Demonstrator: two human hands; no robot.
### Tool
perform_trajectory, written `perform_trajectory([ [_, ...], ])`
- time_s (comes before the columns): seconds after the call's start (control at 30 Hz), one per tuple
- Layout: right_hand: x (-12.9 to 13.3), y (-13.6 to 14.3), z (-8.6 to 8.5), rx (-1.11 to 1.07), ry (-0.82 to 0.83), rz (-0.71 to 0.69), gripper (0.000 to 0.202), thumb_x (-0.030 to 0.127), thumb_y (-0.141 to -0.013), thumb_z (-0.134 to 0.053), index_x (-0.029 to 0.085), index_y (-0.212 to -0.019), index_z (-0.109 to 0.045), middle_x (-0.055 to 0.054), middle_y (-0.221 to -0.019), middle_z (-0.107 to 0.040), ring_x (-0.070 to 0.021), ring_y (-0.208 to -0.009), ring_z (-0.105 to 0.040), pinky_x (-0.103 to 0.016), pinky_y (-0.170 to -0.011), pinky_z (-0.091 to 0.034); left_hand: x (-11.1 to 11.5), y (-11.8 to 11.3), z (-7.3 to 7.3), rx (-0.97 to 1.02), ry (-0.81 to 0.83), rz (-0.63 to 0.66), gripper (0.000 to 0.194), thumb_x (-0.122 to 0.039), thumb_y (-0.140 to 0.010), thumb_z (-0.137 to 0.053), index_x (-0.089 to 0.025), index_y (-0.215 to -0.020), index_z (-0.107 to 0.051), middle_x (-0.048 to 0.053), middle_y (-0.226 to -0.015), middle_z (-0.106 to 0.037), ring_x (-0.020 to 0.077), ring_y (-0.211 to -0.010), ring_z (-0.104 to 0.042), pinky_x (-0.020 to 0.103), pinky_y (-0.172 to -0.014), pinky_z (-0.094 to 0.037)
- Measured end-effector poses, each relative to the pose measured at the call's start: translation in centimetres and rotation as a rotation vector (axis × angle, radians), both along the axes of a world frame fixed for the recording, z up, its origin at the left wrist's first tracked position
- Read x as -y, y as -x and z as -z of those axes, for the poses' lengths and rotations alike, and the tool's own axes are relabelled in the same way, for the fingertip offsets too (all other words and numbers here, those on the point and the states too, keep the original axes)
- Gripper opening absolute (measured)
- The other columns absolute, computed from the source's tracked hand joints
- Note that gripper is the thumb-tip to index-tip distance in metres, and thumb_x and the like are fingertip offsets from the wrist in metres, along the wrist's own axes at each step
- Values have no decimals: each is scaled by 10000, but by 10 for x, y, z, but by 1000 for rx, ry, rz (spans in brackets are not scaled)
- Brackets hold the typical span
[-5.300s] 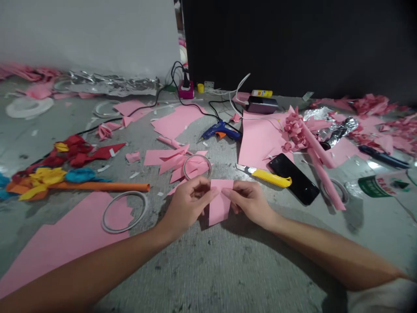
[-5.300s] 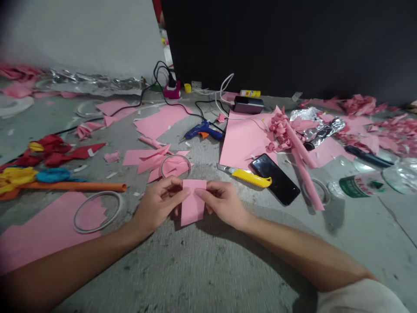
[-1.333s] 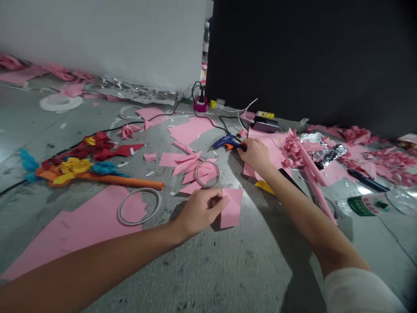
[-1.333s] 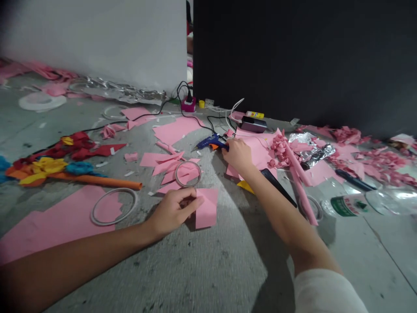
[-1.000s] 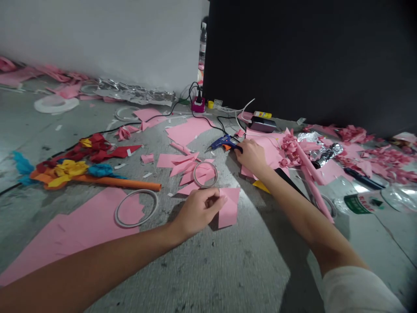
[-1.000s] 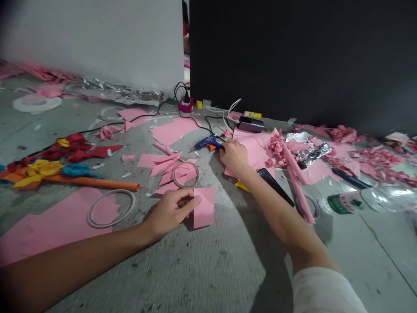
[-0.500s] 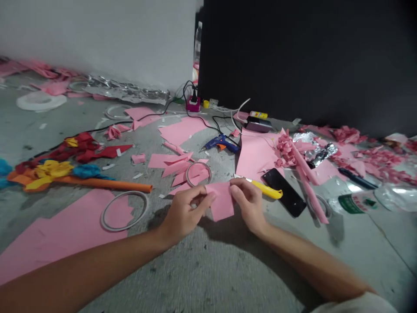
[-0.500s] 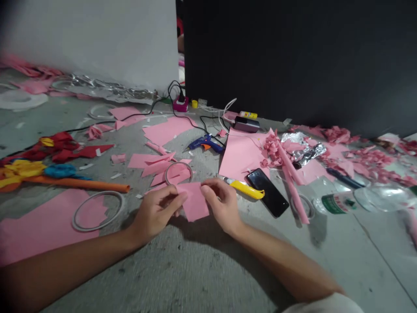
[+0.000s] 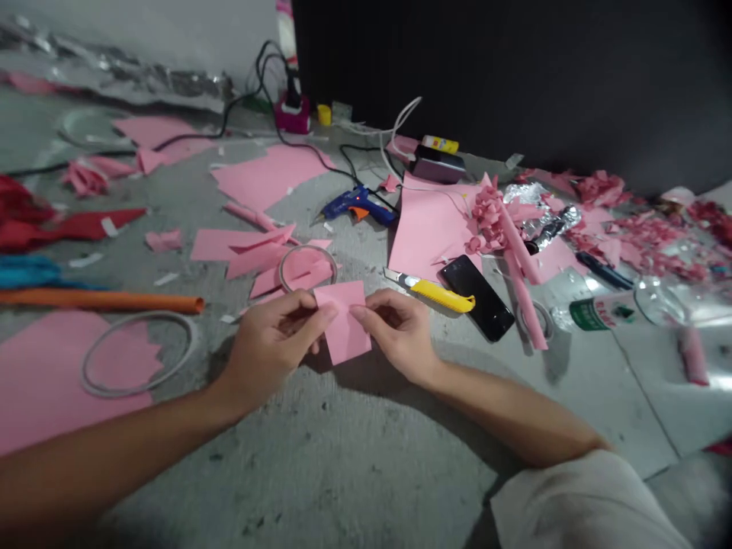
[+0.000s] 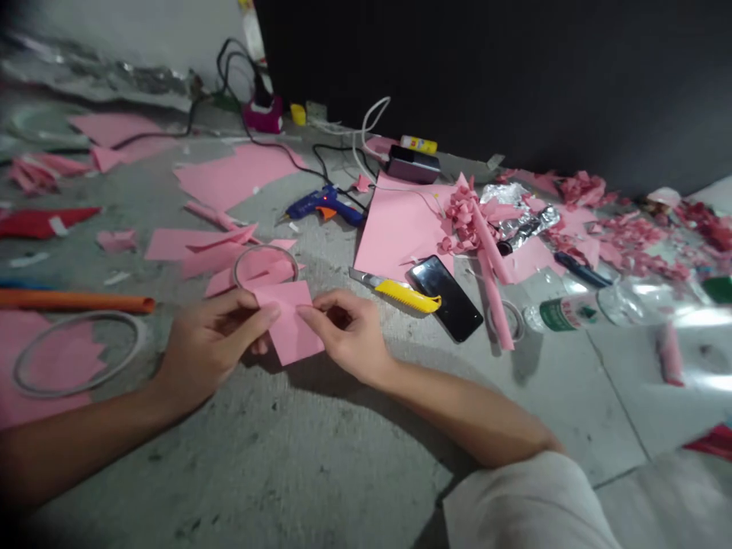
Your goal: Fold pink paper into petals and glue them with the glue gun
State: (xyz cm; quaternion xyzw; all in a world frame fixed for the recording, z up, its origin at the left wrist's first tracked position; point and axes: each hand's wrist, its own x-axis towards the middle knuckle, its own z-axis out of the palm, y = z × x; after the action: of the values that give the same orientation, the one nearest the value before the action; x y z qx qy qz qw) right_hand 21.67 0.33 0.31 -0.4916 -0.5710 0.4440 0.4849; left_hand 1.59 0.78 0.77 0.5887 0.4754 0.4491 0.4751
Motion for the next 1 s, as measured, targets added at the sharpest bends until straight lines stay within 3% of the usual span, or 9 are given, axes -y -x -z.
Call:
perform_trajectory([
  [0.1,3,-2,0,70,-12,55,247,395,-934,-807,222,-780,-721,18,-685,-652,-133,-607,-537,-285,-574,-423,2,-1,2,33,6,46,277,-352,-962,-737,-197,-750,-650,-58,-552,-598,88,-461,-552,191,-469,-416],
  [0.23,5,-4,0,125,-10,21,345,487,-964,-771,237,-740,-692,3,-647,-632,-174,-599,-555,-316,-575,-448,1,-4,8,94,11,39,368,-430,-967,-732,-198,-713,-601,-57,-555,-550,95,-474,-525,210,-480,-386],
  [0.6,-3,5,18,94,-130,86,479,656,-883,-798,221,-716,-688,-24,-640,-628,-218,-597,-556,-342,-577,-415,-11,-6,28,95,10,92,527,-662,-933,-721,-205,-738,-542,-41,-595,-548,133,-500,-533,247,-514,-404],
  [1.0,-2,9,15,102,-162,74,448,572,-988,-691,215,-724,-627,-2,-632,-611,-179,-585,-539,-299,-564,-396,-13,-5,21,66,34,71,587,-718,-858,-783,-215,-741,-504,-45,-591,-542,135,-493,-549,249,-508,-447],
])
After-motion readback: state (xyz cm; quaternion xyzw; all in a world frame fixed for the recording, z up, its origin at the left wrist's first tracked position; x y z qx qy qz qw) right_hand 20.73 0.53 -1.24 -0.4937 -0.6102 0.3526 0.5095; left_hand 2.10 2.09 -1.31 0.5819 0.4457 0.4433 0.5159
